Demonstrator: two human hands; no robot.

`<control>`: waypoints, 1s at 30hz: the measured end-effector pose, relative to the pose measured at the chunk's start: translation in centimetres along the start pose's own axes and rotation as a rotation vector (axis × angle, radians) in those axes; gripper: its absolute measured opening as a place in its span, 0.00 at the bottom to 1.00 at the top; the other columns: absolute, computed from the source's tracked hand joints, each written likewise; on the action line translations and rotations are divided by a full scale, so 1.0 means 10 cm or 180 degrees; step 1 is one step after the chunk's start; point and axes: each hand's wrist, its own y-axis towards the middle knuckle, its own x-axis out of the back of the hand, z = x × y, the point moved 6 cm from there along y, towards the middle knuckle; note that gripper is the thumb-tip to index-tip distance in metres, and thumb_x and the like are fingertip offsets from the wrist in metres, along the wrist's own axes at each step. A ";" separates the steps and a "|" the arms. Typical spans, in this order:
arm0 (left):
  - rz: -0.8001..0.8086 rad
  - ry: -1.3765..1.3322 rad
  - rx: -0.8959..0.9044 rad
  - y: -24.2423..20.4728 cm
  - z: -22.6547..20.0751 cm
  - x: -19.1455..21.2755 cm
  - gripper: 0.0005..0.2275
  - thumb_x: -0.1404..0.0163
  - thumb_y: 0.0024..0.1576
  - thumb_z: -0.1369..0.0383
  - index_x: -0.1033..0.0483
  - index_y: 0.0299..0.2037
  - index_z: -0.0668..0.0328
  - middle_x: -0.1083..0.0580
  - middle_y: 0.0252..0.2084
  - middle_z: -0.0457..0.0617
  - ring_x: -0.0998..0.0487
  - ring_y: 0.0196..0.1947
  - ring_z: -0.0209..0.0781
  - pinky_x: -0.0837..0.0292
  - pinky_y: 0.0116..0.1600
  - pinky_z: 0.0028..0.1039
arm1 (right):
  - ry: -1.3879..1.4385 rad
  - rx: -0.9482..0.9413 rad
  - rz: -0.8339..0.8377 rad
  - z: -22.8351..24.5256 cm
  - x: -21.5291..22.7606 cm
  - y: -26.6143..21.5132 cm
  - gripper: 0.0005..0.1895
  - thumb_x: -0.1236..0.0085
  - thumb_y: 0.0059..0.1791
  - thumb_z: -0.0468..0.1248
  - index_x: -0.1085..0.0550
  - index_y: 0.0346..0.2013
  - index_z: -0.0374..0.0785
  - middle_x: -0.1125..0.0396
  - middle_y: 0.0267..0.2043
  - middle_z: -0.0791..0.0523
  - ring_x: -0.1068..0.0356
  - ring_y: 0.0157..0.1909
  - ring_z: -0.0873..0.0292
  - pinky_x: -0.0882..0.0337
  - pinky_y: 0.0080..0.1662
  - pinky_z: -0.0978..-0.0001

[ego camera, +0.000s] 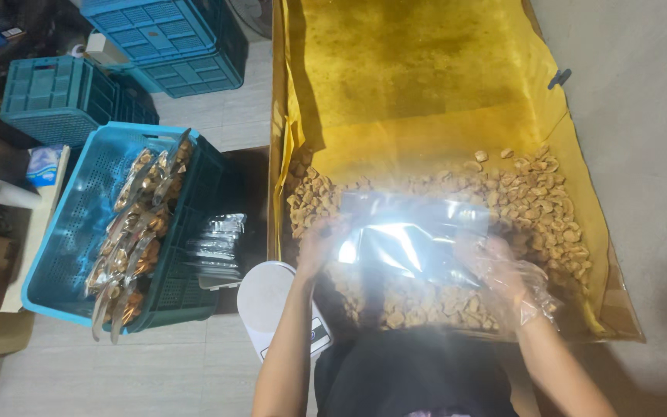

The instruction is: The person scoops snack pieces from a large yellow-lined bin into clear plastic bags, weighs each bag on a digital scale, and places the filled bags into a blue crate. The process is repeated continuously throughout the clip.

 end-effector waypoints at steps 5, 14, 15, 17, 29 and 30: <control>-0.0151 0.0084 -0.0312 0.04 0.04 -0.16 0.05 0.42 0.59 0.68 0.19 0.38 0.61 0.21 0.32 0.40 0.24 0.32 0.28 0.29 0.39 0.17 | -0.0026 0.0045 0.0020 -0.06 -0.06 0.00 0.16 0.41 0.48 0.39 0.22 0.48 0.37 0.26 0.42 0.57 0.28 0.42 0.63 0.28 0.34 0.71; -0.0252 0.0014 -0.0291 0.15 0.12 -0.10 0.06 0.38 0.59 0.70 0.21 0.35 0.61 0.24 0.31 0.44 0.27 0.28 0.29 0.33 0.32 0.20 | -0.0004 0.0367 0.0310 -0.13 -0.12 0.10 0.18 0.38 0.48 0.41 0.21 0.48 0.31 0.24 0.41 0.55 0.27 0.39 0.63 0.27 0.40 0.72; -0.0422 0.0366 -0.0158 0.16 0.15 -0.08 0.05 0.38 0.57 0.69 0.20 0.33 0.60 0.22 0.30 0.45 0.26 0.26 0.29 0.33 0.31 0.20 | -0.0082 0.0311 0.0293 -0.14 -0.12 0.12 0.18 0.38 0.48 0.41 0.20 0.48 0.31 0.24 0.40 0.56 0.27 0.38 0.63 0.27 0.40 0.72; -0.0600 0.0626 -0.0073 0.16 0.20 -0.10 0.05 0.40 0.56 0.67 0.19 0.33 0.60 0.19 0.31 0.47 0.25 0.26 0.32 0.32 0.31 0.22 | -0.0518 0.0055 0.0358 -0.21 -0.14 0.12 0.20 0.41 0.49 0.45 0.20 0.51 0.35 0.25 0.36 0.51 0.29 0.33 0.55 0.29 0.34 0.62; -0.0504 0.0198 -0.0007 0.27 0.44 -0.07 0.16 0.46 0.59 0.59 0.24 0.52 0.58 0.24 0.50 0.49 0.23 0.48 0.38 0.30 0.56 0.27 | -0.2159 0.0465 -0.0249 -0.17 -0.08 0.20 0.31 0.43 0.52 0.57 0.26 0.52 0.31 0.35 0.49 0.54 0.34 0.49 0.56 0.32 0.51 0.61; -0.0411 -0.0247 0.0070 0.28 0.48 -0.08 0.15 0.44 0.58 0.60 0.25 0.51 0.57 0.23 0.47 0.50 0.24 0.47 0.38 0.31 0.55 0.28 | -0.2129 0.0529 -0.0366 -0.12 -0.07 0.18 0.32 0.41 0.52 0.57 0.29 0.57 0.32 0.40 0.52 0.56 0.37 0.51 0.58 0.34 0.51 0.61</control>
